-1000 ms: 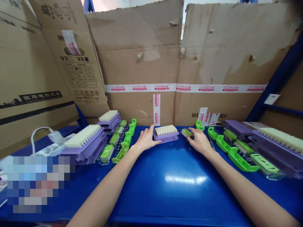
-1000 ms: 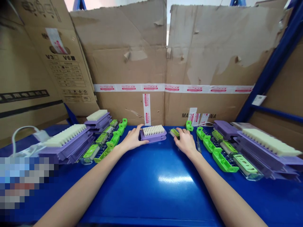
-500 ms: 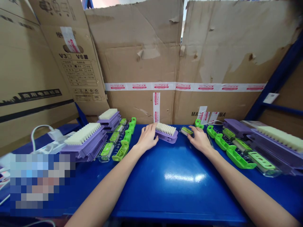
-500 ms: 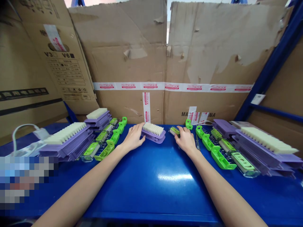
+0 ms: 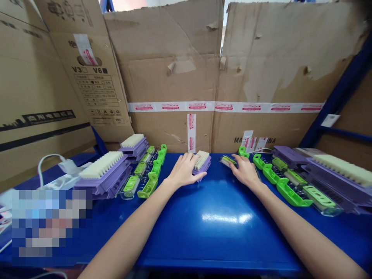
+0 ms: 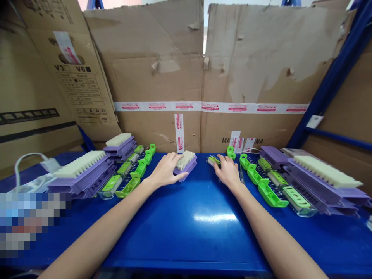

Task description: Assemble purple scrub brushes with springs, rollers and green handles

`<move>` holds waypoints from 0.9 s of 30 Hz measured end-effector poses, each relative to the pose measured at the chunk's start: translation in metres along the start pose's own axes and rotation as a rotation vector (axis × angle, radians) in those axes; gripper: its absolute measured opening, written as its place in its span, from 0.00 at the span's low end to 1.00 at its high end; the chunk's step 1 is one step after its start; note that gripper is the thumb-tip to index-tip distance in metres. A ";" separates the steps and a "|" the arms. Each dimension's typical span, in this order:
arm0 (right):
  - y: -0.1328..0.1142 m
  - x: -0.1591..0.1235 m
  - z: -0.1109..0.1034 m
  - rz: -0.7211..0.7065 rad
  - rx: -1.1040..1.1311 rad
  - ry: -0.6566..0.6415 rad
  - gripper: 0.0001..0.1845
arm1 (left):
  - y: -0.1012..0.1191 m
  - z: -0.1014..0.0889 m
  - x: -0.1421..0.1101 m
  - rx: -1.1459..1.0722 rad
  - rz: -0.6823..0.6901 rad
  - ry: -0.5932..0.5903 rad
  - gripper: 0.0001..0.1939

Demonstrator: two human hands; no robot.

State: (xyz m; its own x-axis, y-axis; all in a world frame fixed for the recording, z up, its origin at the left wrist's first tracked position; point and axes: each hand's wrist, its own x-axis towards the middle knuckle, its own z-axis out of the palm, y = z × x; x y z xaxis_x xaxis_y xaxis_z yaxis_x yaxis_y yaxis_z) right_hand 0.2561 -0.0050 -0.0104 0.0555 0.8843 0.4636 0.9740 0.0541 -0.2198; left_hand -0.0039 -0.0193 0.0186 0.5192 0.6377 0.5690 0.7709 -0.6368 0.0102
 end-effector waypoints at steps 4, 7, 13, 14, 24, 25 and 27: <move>0.005 0.009 -0.005 0.028 -0.019 0.049 0.22 | 0.006 0.005 0.000 0.075 0.010 -0.086 0.29; 0.013 0.024 -0.007 0.082 -0.123 0.058 0.22 | 0.007 0.006 0.000 0.078 -0.022 -0.104 0.25; 0.037 0.057 -0.004 0.167 -0.251 -0.034 0.17 | -0.004 0.010 -0.001 0.067 -0.109 -0.105 0.23; 0.041 0.061 -0.003 0.184 -0.259 -0.089 0.15 | -0.007 0.012 -0.002 0.080 -0.136 -0.100 0.24; 0.016 0.053 -0.025 0.078 0.259 0.086 0.11 | -0.018 0.027 -0.004 0.171 -0.235 -0.115 0.30; 0.007 0.047 -0.027 0.034 0.405 0.106 0.11 | -0.019 0.028 -0.004 0.180 -0.231 -0.124 0.32; -0.011 0.033 -0.028 -0.042 0.747 0.060 0.13 | -0.022 0.030 -0.004 0.194 -0.224 -0.125 0.36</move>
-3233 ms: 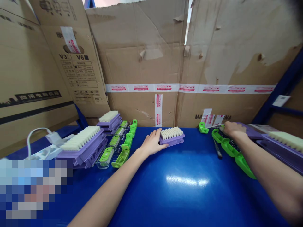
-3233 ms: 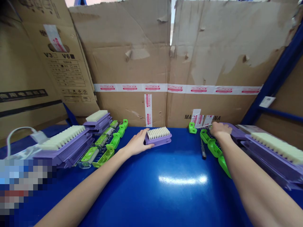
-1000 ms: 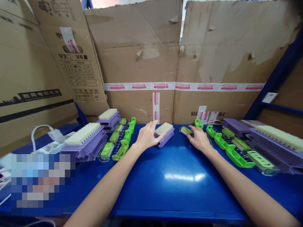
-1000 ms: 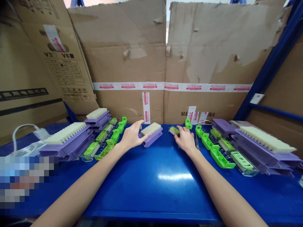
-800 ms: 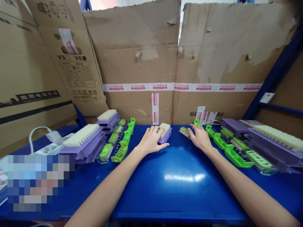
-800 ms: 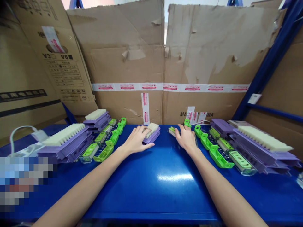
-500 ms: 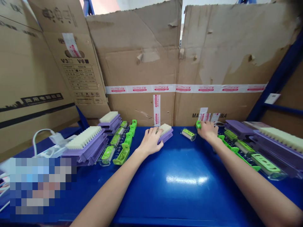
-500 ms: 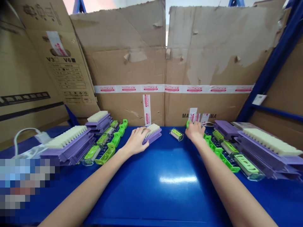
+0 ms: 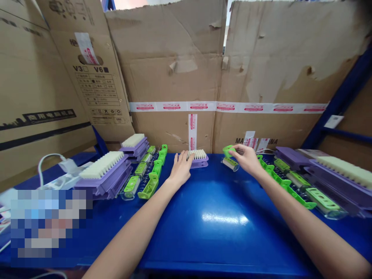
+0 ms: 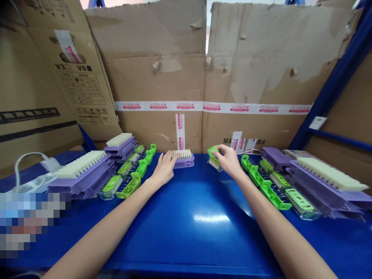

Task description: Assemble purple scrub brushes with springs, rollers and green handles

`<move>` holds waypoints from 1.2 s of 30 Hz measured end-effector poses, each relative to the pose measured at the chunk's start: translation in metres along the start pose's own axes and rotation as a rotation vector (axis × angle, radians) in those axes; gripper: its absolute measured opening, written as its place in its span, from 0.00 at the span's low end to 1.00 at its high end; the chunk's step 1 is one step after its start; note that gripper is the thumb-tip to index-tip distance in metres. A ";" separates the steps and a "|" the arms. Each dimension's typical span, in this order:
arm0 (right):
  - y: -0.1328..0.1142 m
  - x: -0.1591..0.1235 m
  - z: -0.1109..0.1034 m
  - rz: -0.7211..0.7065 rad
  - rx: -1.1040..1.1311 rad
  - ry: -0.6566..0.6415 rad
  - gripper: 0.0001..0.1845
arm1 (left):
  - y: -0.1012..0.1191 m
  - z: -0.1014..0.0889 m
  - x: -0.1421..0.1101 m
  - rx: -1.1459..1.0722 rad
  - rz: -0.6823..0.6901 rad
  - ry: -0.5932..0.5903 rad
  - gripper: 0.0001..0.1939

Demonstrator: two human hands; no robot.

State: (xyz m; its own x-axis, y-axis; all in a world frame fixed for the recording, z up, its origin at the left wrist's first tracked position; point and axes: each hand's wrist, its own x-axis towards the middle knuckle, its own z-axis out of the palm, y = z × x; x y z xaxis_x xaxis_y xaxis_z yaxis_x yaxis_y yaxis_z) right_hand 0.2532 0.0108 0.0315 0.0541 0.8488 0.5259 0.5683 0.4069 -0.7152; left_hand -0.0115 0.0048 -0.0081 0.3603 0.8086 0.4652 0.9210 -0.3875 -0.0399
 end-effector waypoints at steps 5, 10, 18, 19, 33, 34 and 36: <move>-0.018 -0.035 0.020 0.150 0.521 -0.348 0.21 | 0.006 -0.008 -0.004 -0.069 0.152 0.095 0.30; -0.003 -0.041 0.023 0.277 0.555 -0.486 0.20 | 0.025 -0.017 -0.008 -0.161 0.336 0.063 0.21; 0.006 -0.042 0.029 -0.114 -0.249 -0.064 0.15 | 0.028 -0.016 -0.006 -0.195 0.317 0.098 0.14; 0.003 -0.045 0.031 -0.157 -0.309 -0.084 0.16 | 0.028 -0.015 -0.007 -0.187 0.298 0.107 0.14; 0.007 -0.055 0.057 -0.247 -0.431 -0.266 0.29 | 0.023 -0.004 -0.003 -0.093 0.131 0.100 0.25; 0.007 -0.055 0.057 -0.243 -0.424 -0.276 0.29 | 0.020 -0.002 -0.002 -0.086 0.114 0.089 0.27; 0.005 -0.053 0.056 -0.232 -0.415 -0.283 0.30 | 0.013 -0.001 0.000 -0.098 0.126 0.066 0.29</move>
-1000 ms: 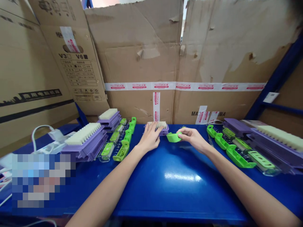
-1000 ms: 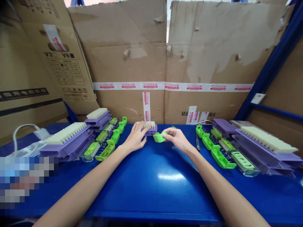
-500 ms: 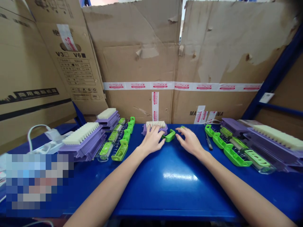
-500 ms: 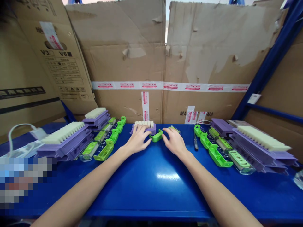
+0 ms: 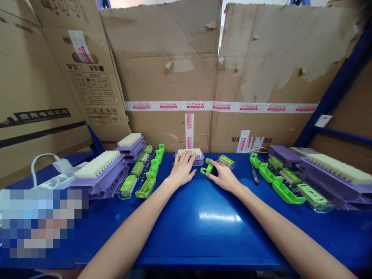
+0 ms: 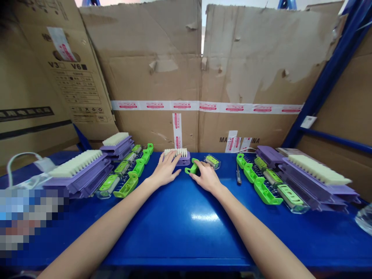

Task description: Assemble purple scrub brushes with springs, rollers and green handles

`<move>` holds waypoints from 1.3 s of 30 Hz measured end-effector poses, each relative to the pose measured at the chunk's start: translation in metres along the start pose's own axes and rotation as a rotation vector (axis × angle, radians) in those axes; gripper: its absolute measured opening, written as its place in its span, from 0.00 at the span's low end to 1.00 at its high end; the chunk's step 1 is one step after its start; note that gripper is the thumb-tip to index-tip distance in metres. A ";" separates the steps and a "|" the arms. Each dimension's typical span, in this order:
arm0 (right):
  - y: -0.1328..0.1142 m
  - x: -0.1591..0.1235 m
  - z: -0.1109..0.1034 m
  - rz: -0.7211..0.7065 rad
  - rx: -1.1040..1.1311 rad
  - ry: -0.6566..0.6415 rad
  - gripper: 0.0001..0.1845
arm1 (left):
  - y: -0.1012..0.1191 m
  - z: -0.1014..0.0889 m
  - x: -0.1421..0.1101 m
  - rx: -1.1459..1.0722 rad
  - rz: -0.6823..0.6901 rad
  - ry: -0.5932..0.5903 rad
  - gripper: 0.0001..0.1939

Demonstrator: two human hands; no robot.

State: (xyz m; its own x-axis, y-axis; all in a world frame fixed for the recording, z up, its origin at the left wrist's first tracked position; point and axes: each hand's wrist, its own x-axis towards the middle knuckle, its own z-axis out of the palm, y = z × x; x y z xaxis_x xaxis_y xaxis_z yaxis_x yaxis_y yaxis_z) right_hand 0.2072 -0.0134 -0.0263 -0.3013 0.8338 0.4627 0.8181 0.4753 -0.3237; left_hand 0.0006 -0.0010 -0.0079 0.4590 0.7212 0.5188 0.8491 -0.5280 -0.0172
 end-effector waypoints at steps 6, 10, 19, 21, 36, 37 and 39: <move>0.003 0.001 0.000 0.056 0.057 0.013 0.30 | -0.008 -0.008 0.005 -0.077 0.011 0.020 0.32; 0.006 -0.001 0.000 0.008 0.104 -0.005 0.32 | -0.004 -0.016 0.006 -0.179 0.054 -0.016 0.32; 0.006 -0.003 -0.003 0.039 0.254 -0.032 0.44 | 0.001 -0.016 0.021 -0.033 0.090 -0.118 0.52; 0.007 -0.002 -0.003 0.039 0.279 -0.033 0.45 | 0.002 -0.013 0.024 0.003 0.073 -0.161 0.51; 0.001 -0.006 -0.009 -0.240 0.092 0.160 0.43 | 0.008 -0.020 0.024 -0.020 0.154 0.051 0.34; 0.001 -0.006 -0.008 -0.255 0.072 0.179 0.43 | 0.009 -0.019 0.023 -0.024 0.149 0.066 0.32; 0.001 -0.005 -0.008 -0.274 0.036 0.223 0.41 | 0.009 -0.018 0.020 -0.026 0.134 0.117 0.32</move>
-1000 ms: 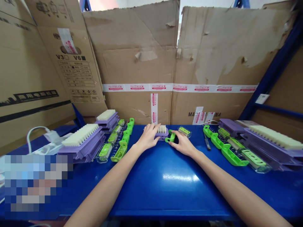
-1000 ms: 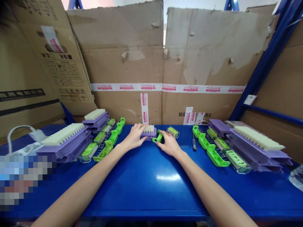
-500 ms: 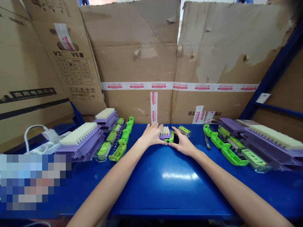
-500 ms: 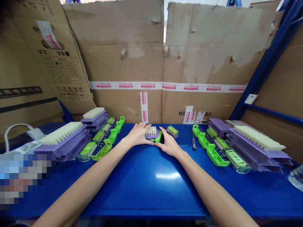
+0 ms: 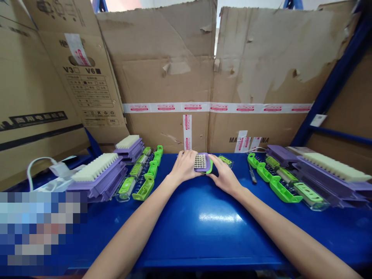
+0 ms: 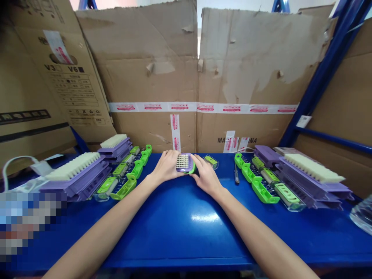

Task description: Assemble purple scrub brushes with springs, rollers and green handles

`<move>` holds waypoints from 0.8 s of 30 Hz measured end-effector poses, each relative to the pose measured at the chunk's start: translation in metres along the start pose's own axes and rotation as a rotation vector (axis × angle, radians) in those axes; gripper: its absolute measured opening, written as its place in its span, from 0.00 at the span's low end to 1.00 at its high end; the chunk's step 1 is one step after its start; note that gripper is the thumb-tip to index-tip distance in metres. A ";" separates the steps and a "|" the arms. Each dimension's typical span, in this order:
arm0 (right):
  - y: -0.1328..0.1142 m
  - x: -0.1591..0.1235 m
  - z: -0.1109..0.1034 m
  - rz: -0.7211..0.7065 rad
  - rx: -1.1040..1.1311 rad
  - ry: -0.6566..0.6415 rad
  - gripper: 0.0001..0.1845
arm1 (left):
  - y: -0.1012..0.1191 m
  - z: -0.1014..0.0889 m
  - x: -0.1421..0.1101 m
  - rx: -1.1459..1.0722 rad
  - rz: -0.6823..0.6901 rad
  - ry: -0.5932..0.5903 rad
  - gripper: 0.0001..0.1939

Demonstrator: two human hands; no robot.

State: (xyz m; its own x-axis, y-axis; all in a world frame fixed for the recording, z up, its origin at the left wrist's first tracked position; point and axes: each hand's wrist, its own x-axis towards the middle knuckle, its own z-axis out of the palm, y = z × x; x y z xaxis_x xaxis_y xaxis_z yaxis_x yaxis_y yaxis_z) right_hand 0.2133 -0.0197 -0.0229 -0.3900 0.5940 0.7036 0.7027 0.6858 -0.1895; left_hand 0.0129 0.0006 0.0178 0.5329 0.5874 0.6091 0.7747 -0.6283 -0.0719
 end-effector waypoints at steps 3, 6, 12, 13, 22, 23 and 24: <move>0.000 0.000 0.001 -0.022 -0.043 0.061 0.40 | 0.000 0.001 -0.004 0.001 -0.010 0.073 0.35; 0.000 -0.001 0.002 -0.058 -0.068 0.087 0.40 | -0.001 0.004 -0.008 -0.006 0.018 0.115 0.33; -0.004 -0.002 0.002 -0.181 -0.209 0.131 0.40 | -0.002 0.009 -0.010 -0.032 0.048 0.151 0.28; -0.005 -0.002 0.001 -0.186 -0.229 0.140 0.40 | -0.001 0.009 -0.010 -0.028 0.040 0.149 0.28; -0.008 -0.004 0.002 -0.176 -0.250 0.162 0.40 | 0.005 0.000 -0.009 -0.047 0.013 0.067 0.33; -0.008 -0.005 0.002 -0.175 -0.240 0.153 0.40 | 0.005 -0.001 -0.009 -0.069 0.022 0.058 0.33; -0.007 -0.005 0.002 -0.172 -0.231 0.143 0.39 | 0.006 -0.002 -0.009 -0.089 0.031 0.050 0.34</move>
State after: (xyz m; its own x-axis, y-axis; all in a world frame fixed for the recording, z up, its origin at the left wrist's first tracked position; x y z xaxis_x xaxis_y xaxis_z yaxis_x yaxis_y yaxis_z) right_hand 0.2087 -0.0268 -0.0266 -0.4391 0.4013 0.8038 0.7565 0.6478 0.0898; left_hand 0.0118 -0.0089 0.0134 0.5368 0.5419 0.6467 0.7233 -0.6902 -0.0221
